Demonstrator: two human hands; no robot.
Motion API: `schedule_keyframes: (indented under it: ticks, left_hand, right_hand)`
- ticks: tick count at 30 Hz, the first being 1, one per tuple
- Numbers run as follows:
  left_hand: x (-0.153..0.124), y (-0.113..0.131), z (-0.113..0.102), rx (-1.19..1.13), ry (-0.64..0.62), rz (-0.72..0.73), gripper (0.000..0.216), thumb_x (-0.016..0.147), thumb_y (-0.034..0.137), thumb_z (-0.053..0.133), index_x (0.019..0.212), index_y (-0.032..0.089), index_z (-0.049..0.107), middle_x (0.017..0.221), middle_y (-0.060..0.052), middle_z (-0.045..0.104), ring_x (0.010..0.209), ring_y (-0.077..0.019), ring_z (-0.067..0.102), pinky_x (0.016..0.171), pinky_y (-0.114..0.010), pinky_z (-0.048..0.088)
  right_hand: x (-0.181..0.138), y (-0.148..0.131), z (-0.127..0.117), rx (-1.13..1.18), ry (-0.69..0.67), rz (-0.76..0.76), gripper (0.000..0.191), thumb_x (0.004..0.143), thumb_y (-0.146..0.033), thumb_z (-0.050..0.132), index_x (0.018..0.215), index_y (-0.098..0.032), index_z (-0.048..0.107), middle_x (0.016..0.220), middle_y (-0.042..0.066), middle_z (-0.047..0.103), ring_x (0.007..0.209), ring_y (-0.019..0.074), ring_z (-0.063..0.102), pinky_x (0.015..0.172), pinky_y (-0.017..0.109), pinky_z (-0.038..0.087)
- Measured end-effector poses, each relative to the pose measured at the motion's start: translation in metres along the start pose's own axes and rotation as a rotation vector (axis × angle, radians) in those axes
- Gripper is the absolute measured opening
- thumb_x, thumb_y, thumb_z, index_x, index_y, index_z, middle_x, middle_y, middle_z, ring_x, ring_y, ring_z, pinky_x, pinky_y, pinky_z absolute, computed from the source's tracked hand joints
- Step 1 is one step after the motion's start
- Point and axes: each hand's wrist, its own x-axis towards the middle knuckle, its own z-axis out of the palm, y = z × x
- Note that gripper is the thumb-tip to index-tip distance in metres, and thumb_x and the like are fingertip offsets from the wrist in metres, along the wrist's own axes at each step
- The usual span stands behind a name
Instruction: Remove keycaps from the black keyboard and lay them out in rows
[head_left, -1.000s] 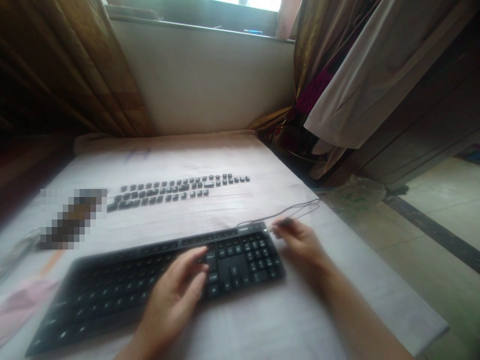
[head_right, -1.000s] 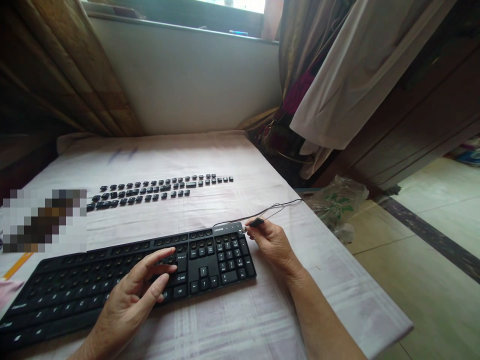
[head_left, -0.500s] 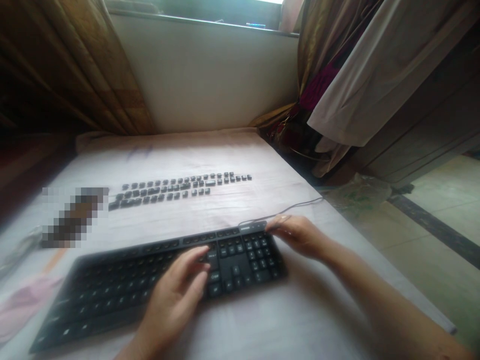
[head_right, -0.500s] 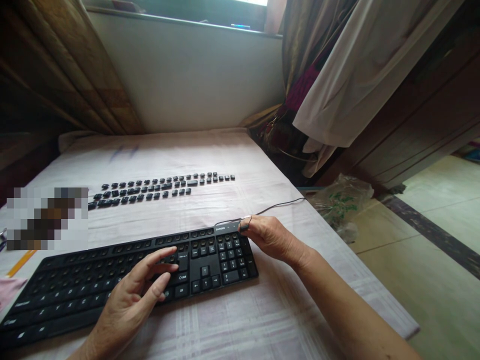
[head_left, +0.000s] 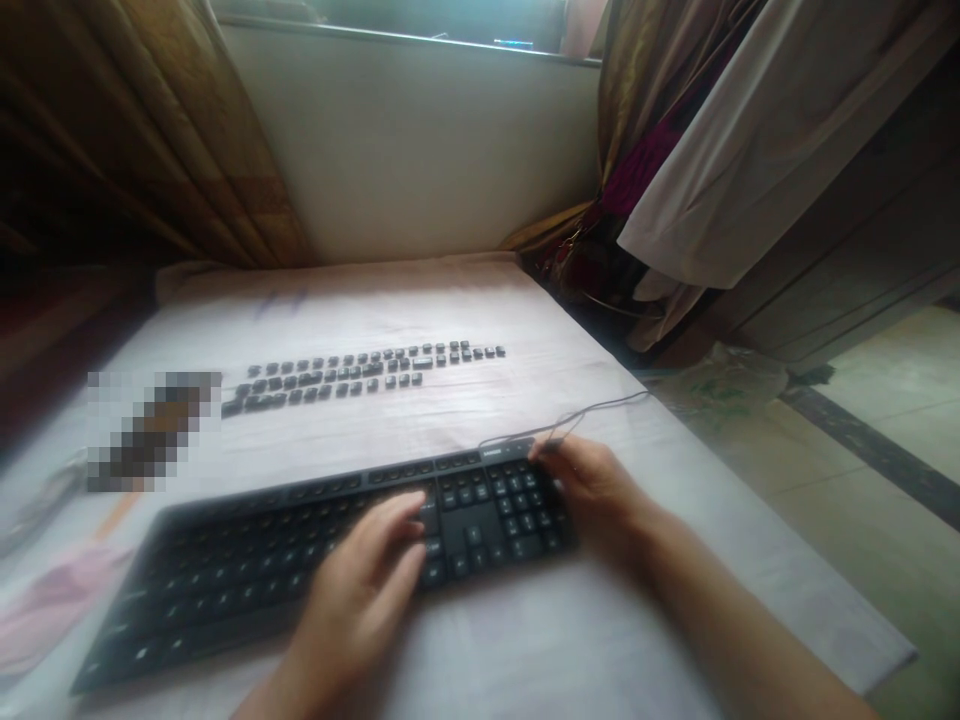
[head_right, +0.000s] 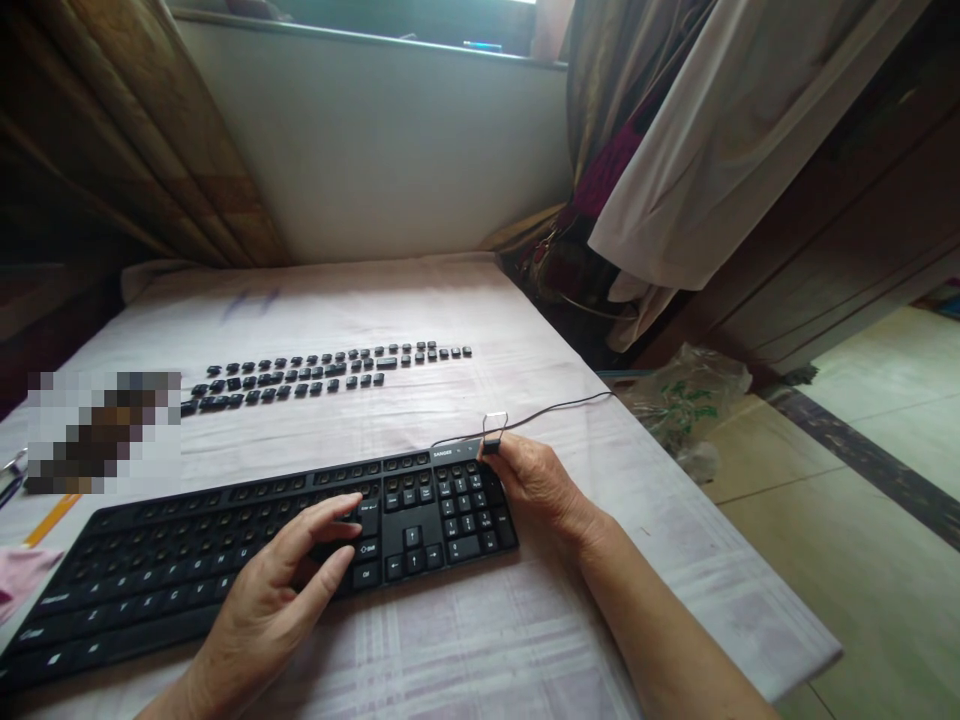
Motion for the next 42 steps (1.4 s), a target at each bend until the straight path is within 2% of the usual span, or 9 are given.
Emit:
schedule_keyframes:
  ticks: [4,6,10,15,23,29,33,36,42]
  left_hand:
    - [0.003,0.002,0.005,0.299,0.012,0.352,0.036,0.093,0.024,0.059,0.129,0.024,0.059,0.127,-0.007,0.069,0.116,-0.0231,0.066,0.095,-0.037,0.056]
    - [0.006,0.003,0.008,0.46,-0.048,0.418,0.039,0.092,0.031,0.061,0.131,0.025,0.06,0.134,-0.009,0.065,0.127,-0.0302,0.058,0.101,-0.048,0.051]
    - [0.01,0.002,0.012,0.599,-0.178,0.362,0.046,0.093,0.041,0.058,0.137,0.029,0.057,0.147,-0.011,0.053,0.133,-0.0397,0.049,0.102,-0.067,0.041]
    - [0.008,0.0,0.013,0.588,-0.22,0.335,0.044,0.094,0.041,0.057,0.136,0.029,0.057,0.145,-0.011,0.055,0.133,-0.0393,0.048,0.101,-0.069,0.041]
    - [0.009,0.002,0.012,0.569,-0.217,0.311,0.044,0.093,0.043,0.057,0.135,0.029,0.058,0.144,-0.011,0.056,0.132,-0.0399,0.049,0.101,-0.07,0.041]
    - [0.007,0.0,0.013,0.594,-0.224,0.313,0.047,0.094,0.044,0.055,0.138,0.029,0.055,0.147,-0.01,0.054,0.134,-0.0374,0.049,0.104,-0.069,0.039]
    - [0.007,0.0,0.013,0.606,-0.224,0.317,0.047,0.094,0.043,0.055,0.138,0.029,0.055,0.147,-0.01,0.053,0.132,-0.0358,0.051,0.105,-0.067,0.039]
    - [0.007,0.0,0.013,0.616,-0.223,0.33,0.047,0.094,0.043,0.054,0.139,0.028,0.054,0.147,-0.011,0.053,0.132,-0.0357,0.052,0.103,-0.067,0.04]
    - [0.007,0.002,0.012,0.63,-0.225,0.336,0.047,0.094,0.044,0.054,0.139,0.028,0.053,0.147,-0.011,0.053,0.131,-0.0354,0.052,0.103,-0.067,0.041]
  right_hand:
    - [-0.005,0.0,0.004,0.03,0.042,0.02,0.018,0.094,-0.028,0.05,0.087,-0.023,0.065,0.082,0.004,0.071,0.073,0.0197,0.067,0.067,0.03,0.054]
    - [-0.005,0.001,0.004,0.035,0.053,0.011,0.018,0.095,-0.028,0.05,0.087,-0.023,0.065,0.082,0.004,0.071,0.073,0.0191,0.067,0.068,0.03,0.054]
    - [-0.004,0.005,0.003,0.112,0.104,0.006,0.016,0.095,-0.029,0.052,0.088,-0.022,0.065,0.08,0.003,0.07,0.069,0.0173,0.066,0.066,0.029,0.053]
    - [-0.001,0.007,0.001,0.291,0.301,0.035,0.022,0.097,-0.04,0.052,0.09,-0.022,0.063,0.071,0.001,0.069,0.056,0.0145,0.062,0.061,0.03,0.053]
    - [-0.002,-0.002,0.005,0.307,0.265,0.121,0.017,0.092,-0.038,0.056,0.092,-0.022,0.061,0.077,0.003,0.071,0.06,0.0155,0.062,0.063,0.031,0.054]
    - [0.002,0.003,-0.008,0.12,0.288,0.182,0.009,0.079,-0.029,0.048,0.08,-0.022,0.053,0.076,0.004,0.068,0.07,0.0191,0.064,0.068,0.032,0.054]
    - [0.001,0.008,-0.013,0.0,0.202,0.235,0.01,0.077,-0.024,0.044,0.076,-0.022,0.054,0.065,0.001,0.065,0.063,0.0186,0.063,0.061,0.029,0.052]
    - [-0.001,0.015,-0.013,-0.163,0.176,0.284,0.018,0.079,-0.022,0.046,0.085,-0.022,0.064,0.066,0.002,0.067,0.062,0.0207,0.062,0.059,0.03,0.048]
    - [-0.009,0.017,-0.01,-0.43,0.148,0.305,0.031,0.077,-0.017,0.056,0.104,-0.024,0.072,0.089,0.008,0.074,0.076,0.0247,0.065,0.068,0.033,0.048]
